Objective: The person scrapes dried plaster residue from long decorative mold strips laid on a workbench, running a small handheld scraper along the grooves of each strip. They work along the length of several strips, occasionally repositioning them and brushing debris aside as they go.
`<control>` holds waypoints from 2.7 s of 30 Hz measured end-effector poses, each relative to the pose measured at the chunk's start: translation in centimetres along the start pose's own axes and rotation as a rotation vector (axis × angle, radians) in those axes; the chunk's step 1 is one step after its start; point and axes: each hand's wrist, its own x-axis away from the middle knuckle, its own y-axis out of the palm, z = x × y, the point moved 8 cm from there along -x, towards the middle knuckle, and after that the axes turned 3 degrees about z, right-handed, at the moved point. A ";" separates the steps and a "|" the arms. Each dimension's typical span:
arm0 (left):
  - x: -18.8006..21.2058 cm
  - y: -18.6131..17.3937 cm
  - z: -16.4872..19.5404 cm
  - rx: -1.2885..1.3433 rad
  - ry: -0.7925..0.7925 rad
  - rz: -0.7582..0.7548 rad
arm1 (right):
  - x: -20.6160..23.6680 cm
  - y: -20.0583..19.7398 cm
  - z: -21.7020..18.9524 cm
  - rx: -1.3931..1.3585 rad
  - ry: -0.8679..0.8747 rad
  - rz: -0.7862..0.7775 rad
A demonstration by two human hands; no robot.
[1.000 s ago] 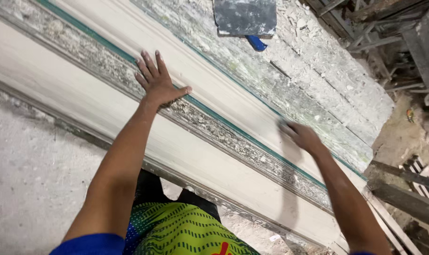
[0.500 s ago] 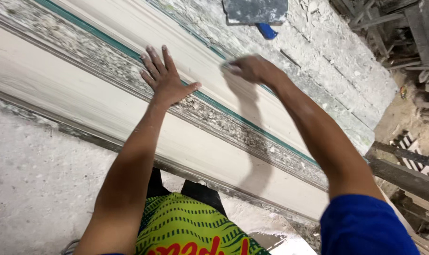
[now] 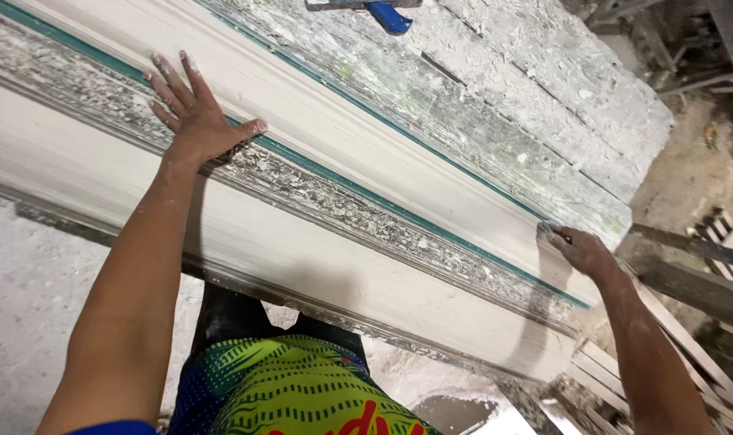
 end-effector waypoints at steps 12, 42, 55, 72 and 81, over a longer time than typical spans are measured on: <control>-1.2 -0.1 -0.6 0.057 0.046 0.066 | -1.6 -11.7 -49.1 -0.174 -0.522 0.111; -20.5 -29.5 -26.7 0.210 -0.080 0.064 | 0.0 -13.9 -52.5 0.065 -0.186 0.007; -22.6 -28.3 -28.4 0.184 -0.114 0.005 | -4.3 -20.3 -85.4 -0.157 -0.568 0.057; -22.6 -36.3 -34.5 0.195 0.217 0.412 | -5.6 -34.2 -146.2 -0.150 -0.805 0.156; -34.2 -53.4 -53.0 0.296 -0.358 0.071 | -4.8 -26.7 -115.1 0.006 -0.495 0.008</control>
